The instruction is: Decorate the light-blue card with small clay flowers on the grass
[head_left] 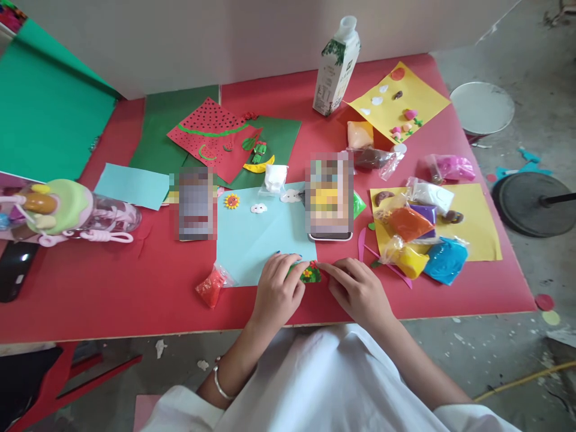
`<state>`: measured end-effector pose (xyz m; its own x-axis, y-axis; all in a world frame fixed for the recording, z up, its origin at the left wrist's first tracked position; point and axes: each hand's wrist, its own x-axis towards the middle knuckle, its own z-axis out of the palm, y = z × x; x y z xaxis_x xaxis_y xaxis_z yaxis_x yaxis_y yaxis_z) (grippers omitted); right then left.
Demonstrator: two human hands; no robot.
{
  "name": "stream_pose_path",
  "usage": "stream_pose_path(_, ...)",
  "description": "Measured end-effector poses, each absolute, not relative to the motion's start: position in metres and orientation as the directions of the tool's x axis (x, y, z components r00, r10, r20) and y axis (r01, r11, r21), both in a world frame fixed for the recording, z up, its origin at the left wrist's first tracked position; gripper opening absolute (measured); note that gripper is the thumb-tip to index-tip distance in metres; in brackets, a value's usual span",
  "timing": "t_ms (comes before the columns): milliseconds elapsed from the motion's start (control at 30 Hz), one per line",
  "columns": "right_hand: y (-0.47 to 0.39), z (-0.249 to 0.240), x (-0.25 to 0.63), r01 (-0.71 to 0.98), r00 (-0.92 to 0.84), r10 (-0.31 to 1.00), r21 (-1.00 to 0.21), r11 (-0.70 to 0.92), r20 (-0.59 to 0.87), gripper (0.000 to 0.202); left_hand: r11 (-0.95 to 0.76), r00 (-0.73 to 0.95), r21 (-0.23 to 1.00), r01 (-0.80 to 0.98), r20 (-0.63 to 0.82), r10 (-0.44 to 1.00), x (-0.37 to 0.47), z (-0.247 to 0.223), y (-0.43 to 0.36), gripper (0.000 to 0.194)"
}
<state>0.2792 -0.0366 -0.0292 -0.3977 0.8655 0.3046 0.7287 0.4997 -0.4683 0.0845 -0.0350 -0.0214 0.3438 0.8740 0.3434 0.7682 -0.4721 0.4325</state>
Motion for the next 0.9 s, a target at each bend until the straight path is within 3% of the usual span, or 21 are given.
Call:
stream_pose_path(333, -0.0366, -0.0282, 0.2780, 0.727, -0.392, 0.870, -0.479, 0.493, 0.300, 0.031, -0.497, 0.361, 0.447, 0.744, 0.358, 0.861, 0.0818, -0.0238, -0.0358, 0.036)
stream_pose_path(567, -0.0364, -0.0271, 0.2785, 0.719, -0.398, 0.872, -0.494, 0.489, 0.284, 0.035, -0.457, 0.282, 0.516, 0.724, 0.384, 0.879, 0.0845, -0.0246, -0.0372, 0.033)
stream_pose_path(900, -0.0374, -0.0270, 0.2794, 0.713, -0.403, 0.869, -0.496, 0.495, 0.288, 0.032, -0.458, 0.315, 0.458, 0.762, 0.355, 0.880, 0.0881, -0.0227, -0.0361, 0.033)
